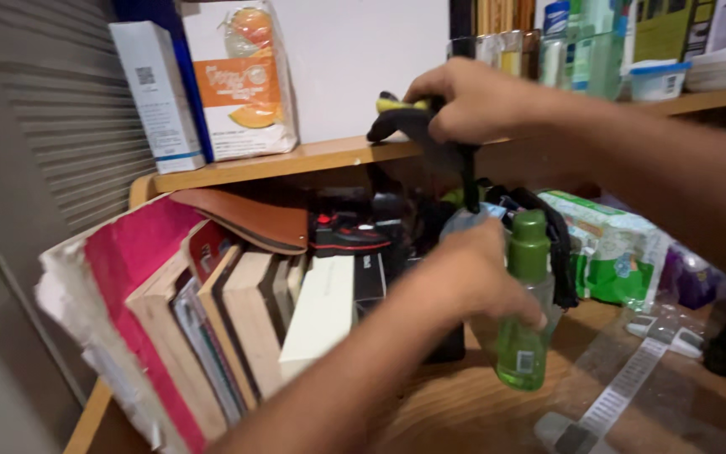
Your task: The person wipes a wooden shelf and various cosmetic bottles with a cloth. They handle multiple bottles one at a time, wiping each before placing them back on the shelf.
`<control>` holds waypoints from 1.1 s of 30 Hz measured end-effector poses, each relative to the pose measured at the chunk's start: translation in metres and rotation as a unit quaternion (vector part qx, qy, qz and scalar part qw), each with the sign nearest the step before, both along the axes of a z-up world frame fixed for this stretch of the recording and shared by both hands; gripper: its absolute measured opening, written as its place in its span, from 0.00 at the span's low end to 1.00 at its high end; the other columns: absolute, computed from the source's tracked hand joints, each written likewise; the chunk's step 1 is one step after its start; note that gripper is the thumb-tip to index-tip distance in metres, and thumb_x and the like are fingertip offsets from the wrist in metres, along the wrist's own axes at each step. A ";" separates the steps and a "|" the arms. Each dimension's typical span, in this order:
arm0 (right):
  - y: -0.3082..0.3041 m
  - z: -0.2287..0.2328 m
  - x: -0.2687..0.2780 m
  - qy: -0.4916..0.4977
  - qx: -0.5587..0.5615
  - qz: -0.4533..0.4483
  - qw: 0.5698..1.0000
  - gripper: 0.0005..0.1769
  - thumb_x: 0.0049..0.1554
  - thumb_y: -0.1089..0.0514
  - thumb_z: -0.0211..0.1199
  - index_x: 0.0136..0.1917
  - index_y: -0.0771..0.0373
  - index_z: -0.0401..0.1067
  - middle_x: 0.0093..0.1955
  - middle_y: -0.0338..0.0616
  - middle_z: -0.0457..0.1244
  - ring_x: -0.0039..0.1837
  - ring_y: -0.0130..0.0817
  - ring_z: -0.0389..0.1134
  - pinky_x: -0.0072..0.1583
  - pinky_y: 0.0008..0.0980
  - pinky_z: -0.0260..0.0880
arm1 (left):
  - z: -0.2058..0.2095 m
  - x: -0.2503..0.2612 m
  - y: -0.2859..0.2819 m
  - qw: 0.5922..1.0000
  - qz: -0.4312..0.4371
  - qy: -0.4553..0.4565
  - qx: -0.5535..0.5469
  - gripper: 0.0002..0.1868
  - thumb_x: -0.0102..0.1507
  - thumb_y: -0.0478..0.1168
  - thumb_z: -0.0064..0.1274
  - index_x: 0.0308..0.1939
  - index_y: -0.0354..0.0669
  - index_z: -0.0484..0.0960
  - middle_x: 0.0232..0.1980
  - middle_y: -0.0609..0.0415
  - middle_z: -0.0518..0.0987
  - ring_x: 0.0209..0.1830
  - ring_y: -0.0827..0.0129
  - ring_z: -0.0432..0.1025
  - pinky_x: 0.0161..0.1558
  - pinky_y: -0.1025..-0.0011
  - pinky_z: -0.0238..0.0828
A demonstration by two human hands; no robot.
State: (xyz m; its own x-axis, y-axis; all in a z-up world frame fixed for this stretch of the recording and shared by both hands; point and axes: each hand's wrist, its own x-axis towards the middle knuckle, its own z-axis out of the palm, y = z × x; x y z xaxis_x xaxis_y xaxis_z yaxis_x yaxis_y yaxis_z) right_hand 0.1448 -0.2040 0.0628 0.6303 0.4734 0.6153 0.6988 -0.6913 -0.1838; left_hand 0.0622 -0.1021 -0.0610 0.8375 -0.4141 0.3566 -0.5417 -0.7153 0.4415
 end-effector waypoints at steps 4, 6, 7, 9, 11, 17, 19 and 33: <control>-0.010 -0.007 0.005 -0.138 -0.036 0.049 0.989 0.28 0.47 0.67 0.61 0.63 0.65 0.74 0.49 0.55 0.71 0.51 0.43 0.73 0.54 0.41 0.71 | -0.030 0.010 -0.007 0.998 -0.038 0.014 -0.053 0.37 0.42 0.47 0.73 0.54 0.40 0.80 0.50 0.39 0.84 0.51 0.50 0.80 0.55 0.60 0.75; -0.013 -0.006 0.003 -0.120 -0.045 0.042 0.991 0.28 0.50 0.67 0.60 0.65 0.63 0.73 0.50 0.54 0.71 0.52 0.43 0.73 0.55 0.41 0.71 | -0.035 0.011 -0.006 0.993 -0.059 0.021 -0.101 0.36 0.45 0.46 0.72 0.56 0.41 0.80 0.51 0.41 0.85 0.52 0.52 0.80 0.55 0.60 0.74; -0.013 -0.006 0.002 -0.076 -0.053 0.022 0.996 0.28 0.51 0.66 0.58 0.66 0.61 0.72 0.50 0.53 0.71 0.52 0.43 0.73 0.54 0.42 0.71 | -0.037 0.009 -0.006 0.989 -0.070 0.025 -0.125 0.35 0.46 0.46 0.71 0.56 0.42 0.79 0.52 0.42 0.85 0.53 0.53 0.80 0.55 0.61 0.74; -0.015 -0.010 0.003 -0.007 -0.061 0.020 0.998 0.29 0.52 0.67 0.57 0.68 0.60 0.71 0.52 0.52 0.71 0.53 0.42 0.73 0.55 0.42 0.70 | -0.037 0.004 -0.007 0.990 -0.051 -0.007 -0.133 0.36 0.47 0.46 0.71 0.57 0.41 0.77 0.51 0.41 0.84 0.54 0.52 0.79 0.56 0.59 0.72; -0.016 -0.020 0.010 0.044 -0.062 0.059 0.995 0.33 0.49 0.70 0.57 0.69 0.60 0.70 0.54 0.52 0.71 0.55 0.40 0.73 0.57 0.42 0.69 | -0.032 -0.001 -0.006 0.988 -0.031 -0.026 -0.147 0.35 0.49 0.47 0.70 0.57 0.41 0.76 0.50 0.41 0.84 0.53 0.51 0.79 0.55 0.59 0.73; -0.022 -0.029 0.053 0.094 0.008 0.168 0.981 0.29 0.55 0.61 0.64 0.70 0.60 0.64 0.62 0.48 0.66 0.59 0.38 0.72 0.59 0.40 0.77 | 0.024 0.005 0.011 0.974 0.016 -0.108 -0.198 0.30 0.53 0.51 0.65 0.54 0.39 0.78 0.46 0.48 0.85 0.45 0.62 0.82 0.47 0.63 0.80; -0.022 -0.030 0.060 -0.013 -0.113 0.141 0.983 0.29 0.57 0.59 0.60 0.71 0.59 0.63 0.60 0.49 0.66 0.57 0.41 0.71 0.58 0.41 0.73 | 0.049 0.007 0.026 0.965 0.060 -0.116 -0.226 0.28 0.56 0.51 0.62 0.55 0.41 0.78 0.48 0.50 0.84 0.44 0.65 0.81 0.46 0.64 0.81; 0.020 -0.007 0.039 0.344 0.403 0.394 0.751 0.17 0.63 0.48 0.52 0.57 0.61 0.69 0.48 0.43 0.70 0.49 0.33 0.73 0.51 0.37 0.80 | 0.122 0.078 0.094 0.922 0.122 -0.264 -0.254 0.21 0.62 0.42 0.61 0.53 0.32 0.76 0.44 0.46 0.84 0.39 0.67 0.80 0.38 0.69 0.78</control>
State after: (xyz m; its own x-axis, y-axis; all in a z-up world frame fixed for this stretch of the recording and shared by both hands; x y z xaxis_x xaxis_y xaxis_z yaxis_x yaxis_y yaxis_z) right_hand 0.1842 -0.1840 0.0557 0.6499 0.5148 0.5592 0.3798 0.4173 -0.8256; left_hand 0.1397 -0.0082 0.0609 0.5381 0.0972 0.8372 -0.6271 -0.6176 0.4747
